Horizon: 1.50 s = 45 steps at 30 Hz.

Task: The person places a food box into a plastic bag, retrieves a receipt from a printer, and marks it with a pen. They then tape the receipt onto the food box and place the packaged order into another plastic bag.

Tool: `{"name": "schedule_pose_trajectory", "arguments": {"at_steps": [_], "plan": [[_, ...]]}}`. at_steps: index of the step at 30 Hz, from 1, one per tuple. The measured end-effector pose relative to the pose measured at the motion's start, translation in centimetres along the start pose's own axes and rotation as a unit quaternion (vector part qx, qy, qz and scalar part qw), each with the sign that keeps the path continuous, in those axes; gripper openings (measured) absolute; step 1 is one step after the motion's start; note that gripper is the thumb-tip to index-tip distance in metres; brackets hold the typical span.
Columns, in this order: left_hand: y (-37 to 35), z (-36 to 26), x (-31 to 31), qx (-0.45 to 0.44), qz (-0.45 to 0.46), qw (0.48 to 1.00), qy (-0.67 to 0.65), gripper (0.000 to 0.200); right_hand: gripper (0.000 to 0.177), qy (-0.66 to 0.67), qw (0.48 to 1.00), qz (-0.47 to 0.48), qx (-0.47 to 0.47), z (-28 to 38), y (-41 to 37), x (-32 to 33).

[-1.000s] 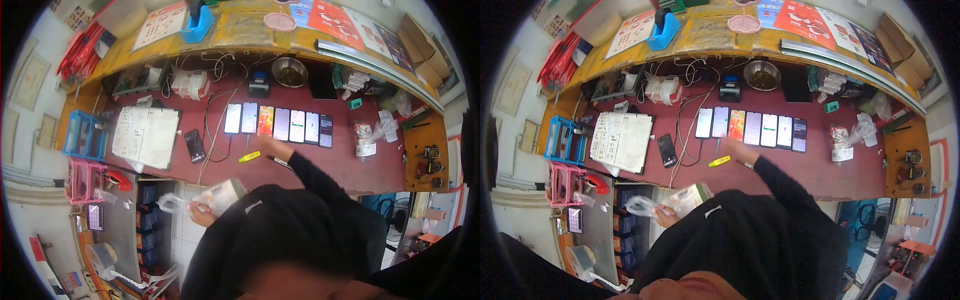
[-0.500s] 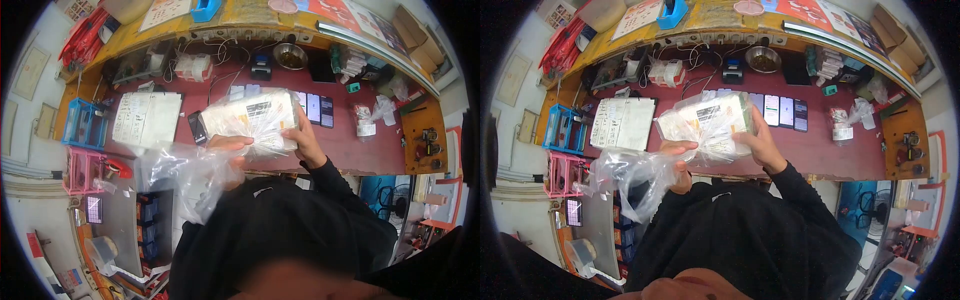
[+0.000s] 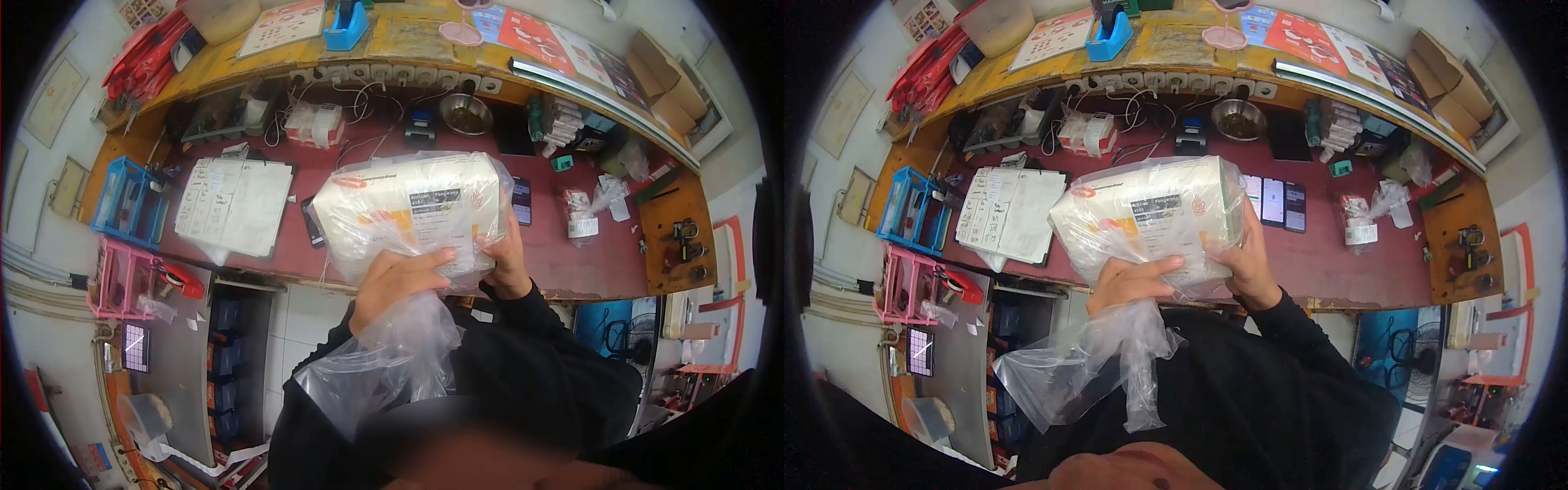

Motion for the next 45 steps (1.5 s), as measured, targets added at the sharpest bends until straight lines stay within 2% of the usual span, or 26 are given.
{"name": "schedule_pose_trajectory", "arguments": {"at_steps": [2, 7, 12, 15, 18, 21, 24, 30, 33, 36, 39, 41, 43, 45], "plan": [[-0.3, 0.0, 0.2, -0.013, -0.025, 1.000, 0.001, 0.022, 0.088, 0.009, 1.000, 0.000, 0.004, -0.1, 0.0, -0.3], [-0.6, -0.9, 0.3, -0.058, -0.006, 0.997, 0.054, 0.025, 0.088, 0.058, 0.998, -0.006, -0.004, -1.0, -0.4, -0.4], [-0.5, -2.3, 1.2, -0.087, -0.018, 0.995, 0.054, 0.033, 0.085, 0.108, 0.993, -0.004, -0.047, -2.3, -0.1, 0.2], [-2.8, -1.1, 3.6, -0.094, -0.195, 0.976, -0.025, 0.030, 0.078, 0.147, 0.987, -0.009, -0.069, -2.4, 0.7, 0.4], [-5.3, 0.6, 6.0, -0.100, -0.299, 0.945, 0.090, 0.028, 0.072, 0.154, 0.985, -0.021, -0.072, -1.5, 1.6, -0.5], [-6.5, 2.5, 6.7, -0.029, -0.365, 0.925, 0.098, 0.028, 0.066, 0.142, 0.988, -0.037, -0.043, -1.2, 2.5, -0.4], [-7.2, 4.6, 6.4, 0.049, -0.392, 0.917, 0.062, 0.029, 0.060, 0.121, 0.992, -0.045, -0.001, 0.5, 2.8, -0.9], [-8.4, 7.2, 5.9, 0.161, -0.429, 0.888, -0.027, 0.029, 0.060, 0.187, 0.975, -0.074, -0.095, -0.7, 3.5, 0.1], [-8.1, 7.3, 5.4, 0.206, -0.435, 0.876, -0.028, 0.029, 0.060, 0.166, 0.982, -0.062, -0.063, -0.4, 3.6, 0.0], [-8.9, 9.0, 5.0, 0.222, -0.404, 0.886, -0.057, 0.027, 0.060, 0.175, 0.980, -0.061, -0.071, -0.5, 3.7, 0.2], [-10.1, 10.2, 4.7, 0.248, -0.405, 0.873, -0.114, 0.031, 0.059, 0.175, 0.980, -0.059, -0.075, -0.5, 3.7, 0.2], [-12.9, 12.2, 5.1, 0.271, -0.395, 0.872, -0.099, 0.033, 0.060, 0.168, 0.982, -0.060, -0.069, -0.9, 3.7, 0.5], [-9.0, 9.5, 4.2, 0.234, -0.379, 0.893, -0.066, 0.034, 0.062, 0.158, 0.985, -0.055, -0.049, -0.8, 3.5, 0.3], [-8.8, 9.3, 4.1, 0.236, -0.372, 0.895, -0.068, 0.035, 0.064, 0.148, 0.988, -0.045, -0.010, 0.3, 3.3, -0.5]]}}
Point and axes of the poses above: each hand's wrist, its own y-axis towards the middle knuckle, its own x-axis out of the back of the hand, z = x × y, the point moved 8 cm from there along y, towards the middle knuckle, and after that the axes turned 11 degrees about -z, right-handed, at the moved point
